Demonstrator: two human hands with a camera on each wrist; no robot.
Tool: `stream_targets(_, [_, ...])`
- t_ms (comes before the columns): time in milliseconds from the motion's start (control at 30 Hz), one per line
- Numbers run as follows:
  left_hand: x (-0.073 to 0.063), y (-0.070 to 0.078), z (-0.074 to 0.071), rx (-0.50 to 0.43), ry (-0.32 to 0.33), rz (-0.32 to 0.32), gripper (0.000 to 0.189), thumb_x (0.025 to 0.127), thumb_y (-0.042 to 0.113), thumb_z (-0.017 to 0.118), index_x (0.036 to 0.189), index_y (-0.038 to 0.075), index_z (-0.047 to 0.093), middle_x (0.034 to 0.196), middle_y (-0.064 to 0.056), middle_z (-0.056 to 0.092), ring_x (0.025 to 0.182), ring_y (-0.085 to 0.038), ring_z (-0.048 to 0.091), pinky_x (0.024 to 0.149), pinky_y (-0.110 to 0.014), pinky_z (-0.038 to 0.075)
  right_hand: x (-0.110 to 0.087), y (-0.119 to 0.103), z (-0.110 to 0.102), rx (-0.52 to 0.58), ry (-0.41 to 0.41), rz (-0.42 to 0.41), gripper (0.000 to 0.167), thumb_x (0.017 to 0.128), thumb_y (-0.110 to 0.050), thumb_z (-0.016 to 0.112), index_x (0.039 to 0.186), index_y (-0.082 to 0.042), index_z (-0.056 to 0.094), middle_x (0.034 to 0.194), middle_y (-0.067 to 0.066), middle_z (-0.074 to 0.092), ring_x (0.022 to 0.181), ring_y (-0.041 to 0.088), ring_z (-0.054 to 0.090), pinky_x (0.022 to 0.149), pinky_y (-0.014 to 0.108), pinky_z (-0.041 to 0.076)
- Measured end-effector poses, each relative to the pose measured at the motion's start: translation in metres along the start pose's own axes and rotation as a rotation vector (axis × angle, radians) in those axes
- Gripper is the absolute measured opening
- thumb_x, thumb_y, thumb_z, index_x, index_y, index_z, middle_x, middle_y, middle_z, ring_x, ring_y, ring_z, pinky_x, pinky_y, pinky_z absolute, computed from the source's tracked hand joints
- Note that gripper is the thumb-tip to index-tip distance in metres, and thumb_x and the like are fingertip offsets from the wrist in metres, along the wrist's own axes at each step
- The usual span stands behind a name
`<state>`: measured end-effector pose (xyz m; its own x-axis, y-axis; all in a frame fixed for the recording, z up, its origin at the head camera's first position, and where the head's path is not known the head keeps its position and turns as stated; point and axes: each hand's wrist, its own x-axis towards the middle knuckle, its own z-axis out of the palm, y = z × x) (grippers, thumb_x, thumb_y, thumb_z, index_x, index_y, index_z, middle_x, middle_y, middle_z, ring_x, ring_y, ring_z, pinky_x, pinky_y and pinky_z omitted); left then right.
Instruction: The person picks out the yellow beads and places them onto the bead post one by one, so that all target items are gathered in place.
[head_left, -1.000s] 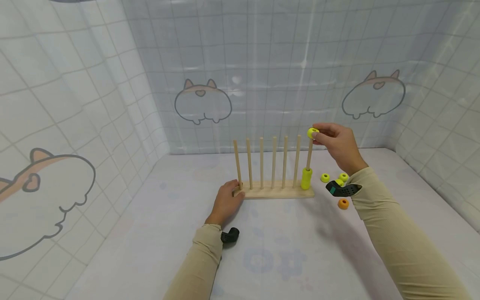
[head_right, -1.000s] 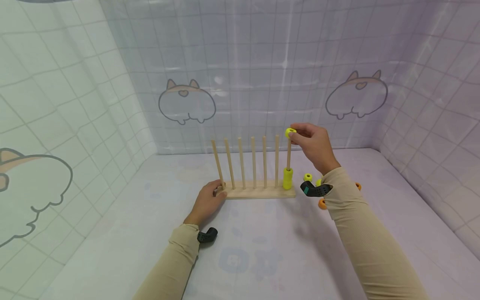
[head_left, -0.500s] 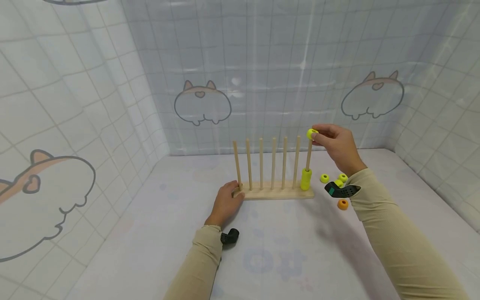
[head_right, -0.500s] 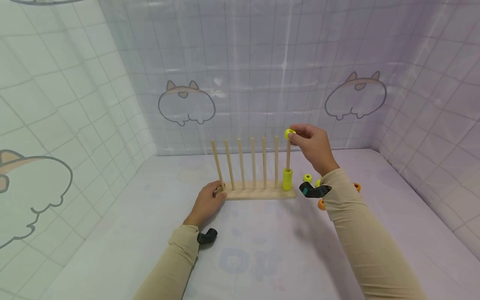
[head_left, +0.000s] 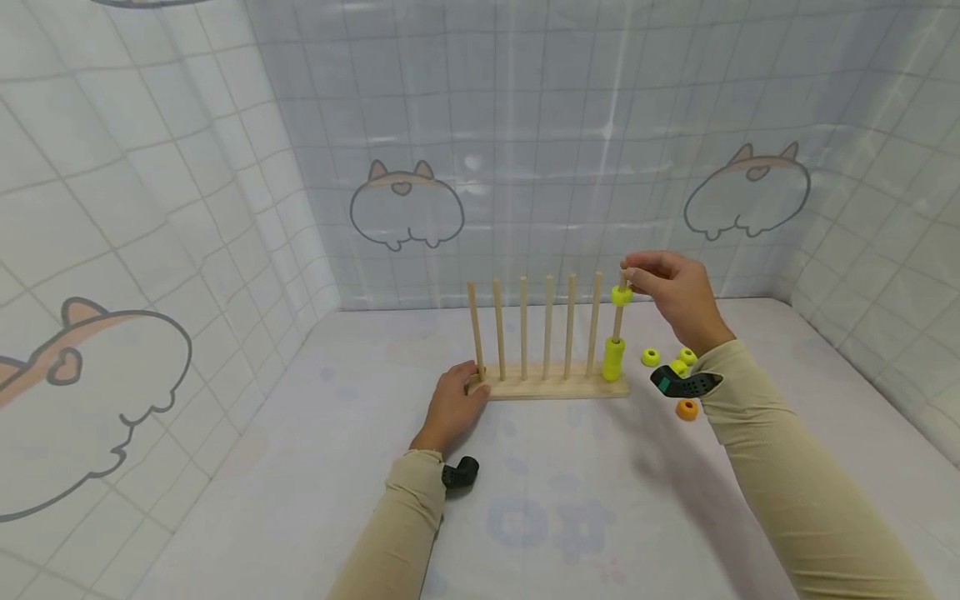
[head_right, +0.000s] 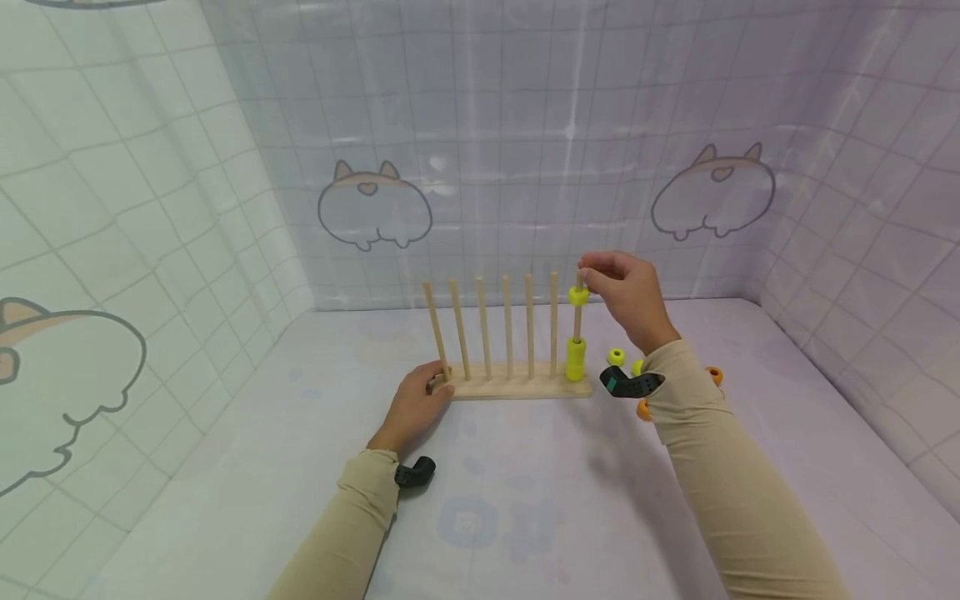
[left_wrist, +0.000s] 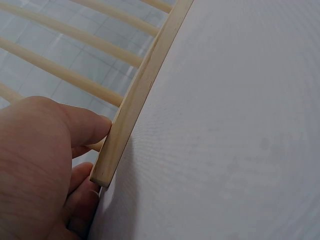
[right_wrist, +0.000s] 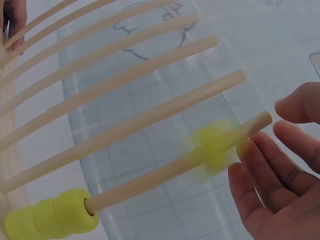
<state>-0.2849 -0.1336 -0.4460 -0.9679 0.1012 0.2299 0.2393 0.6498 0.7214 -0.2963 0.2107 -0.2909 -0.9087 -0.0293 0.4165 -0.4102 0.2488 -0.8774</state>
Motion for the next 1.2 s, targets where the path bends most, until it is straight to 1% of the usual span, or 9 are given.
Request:
stream_targets(100, [0.001, 0.0, 0.0, -0.002, 0.003, 0.002, 0.048, 0.096, 0.02, 0.064, 0.138, -0.001, 0.058, 0.147, -0.018, 0.049, 0.14, -0.036, 0.039, 0.116, -0.049, 0.03, -0.001, 0.001, -0.001, 0.01, -0.002, 0.0, 0.04, 0.099, -0.026, 0.065, 0.127, 0.002, 0.063, 0.126, 0.015, 0.064, 0.11, 0.017, 0.061, 0.093, 0.027, 0.053])
stream_targets(233, [0.002, -0.001, 0.0, -0.003, 0.004, 0.001, 0.047, 0.096, 0.02, 0.064, 0.138, 0.0, 0.058, 0.147, -0.018, 0.049, 0.14, -0.036, 0.039, 0.116, -0.049, 0.03, -0.005, 0.005, -0.003, 0.041, -0.002, 0.002, 0.041, 0.099, -0.027, 0.066, 0.127, 0.004, 0.062, 0.125, 0.016, 0.065, 0.109, 0.017, 0.063, 0.092, 0.025, 0.054])
stream_targets(400, [0.003, -0.002, 0.002, 0.003, 0.004, 0.01, 0.047, 0.096, 0.02, 0.064, 0.138, 0.0, 0.058, 0.147, -0.018, 0.05, 0.14, -0.036, 0.039, 0.116, -0.049, 0.03, -0.02, 0.02, -0.009, 0.064, 0.019, 0.048, 0.043, 0.099, -0.027, 0.065, 0.129, 0.003, 0.061, 0.119, 0.011, 0.067, 0.108, 0.019, 0.066, 0.088, 0.023, 0.055])
stream_targets(533, [0.004, -0.002, 0.003, 0.007, 0.005, 0.011, 0.047, 0.096, 0.021, 0.064, 0.138, 0.0, 0.059, 0.147, -0.017, 0.05, 0.14, -0.036, 0.039, 0.116, -0.049, 0.03, -0.032, 0.035, -0.015, 0.042, 0.04, 0.075, 0.042, 0.099, -0.029, 0.065, 0.129, 0.0, 0.06, 0.117, 0.009, 0.069, 0.105, 0.018, 0.067, 0.087, 0.024, 0.056])
stream_targets(667, [0.005, -0.002, 0.003, 0.002, 0.01, 0.012, 0.046, 0.095, 0.021, 0.064, 0.136, 0.001, 0.06, 0.147, -0.017, 0.05, 0.14, -0.037, 0.039, 0.116, -0.05, 0.03, -0.038, 0.049, -0.022, 0.021, 0.061, 0.095, 0.044, 0.099, -0.03, 0.065, 0.129, 0.001, 0.06, 0.118, 0.011, 0.069, 0.103, 0.018, 0.068, 0.086, 0.023, 0.056])
stream_targets(767, [0.004, -0.002, 0.003, 0.003, 0.007, 0.011, 0.045, 0.096, 0.02, 0.065, 0.136, 0.002, 0.061, 0.147, -0.017, 0.05, 0.14, -0.037, 0.039, 0.116, -0.049, 0.03, -0.041, 0.057, -0.027, 0.025, 0.081, 0.121, 0.044, 0.099, -0.03, 0.065, 0.129, 0.0, 0.06, 0.115, 0.007, 0.069, 0.103, 0.017, 0.068, 0.085, 0.022, 0.056])
stream_targets(933, [0.003, -0.001, 0.002, 0.004, 0.01, 0.013, 0.046, 0.095, 0.02, 0.065, 0.137, 0.0, 0.06, 0.147, -0.017, 0.049, 0.14, -0.036, 0.039, 0.116, -0.049, 0.03, -0.044, 0.066, -0.032, 0.043, 0.095, 0.159, 0.044, 0.099, -0.028, 0.065, 0.131, 0.001, 0.059, 0.116, 0.009, 0.069, 0.101, 0.015, 0.068, 0.085, 0.022, 0.056])
stream_targets(1067, [0.003, -0.002, 0.001, 0.001, 0.009, 0.016, 0.047, 0.095, 0.019, 0.065, 0.137, -0.002, 0.058, 0.148, -0.018, 0.049, 0.14, -0.037, 0.039, 0.116, -0.049, 0.03, -0.045, 0.072, -0.035, 0.005, 0.093, 0.193, 0.044, 0.099, -0.03, 0.065, 0.131, 0.0, 0.059, 0.117, 0.01, 0.069, 0.097, 0.009, 0.068, 0.084, 0.022, 0.056])
stream_targets(1200, [0.004, -0.003, 0.001, -0.001, 0.009, 0.014, 0.048, 0.096, 0.02, 0.065, 0.138, -0.001, 0.058, 0.148, -0.018, 0.049, 0.14, -0.036, 0.039, 0.116, -0.049, 0.031, -0.045, 0.079, -0.039, -0.029, 0.075, 0.228, 0.047, 0.099, -0.031, 0.065, 0.132, 0.001, 0.059, 0.116, 0.009, 0.069, 0.097, 0.007, 0.068, 0.083, 0.023, 0.057])
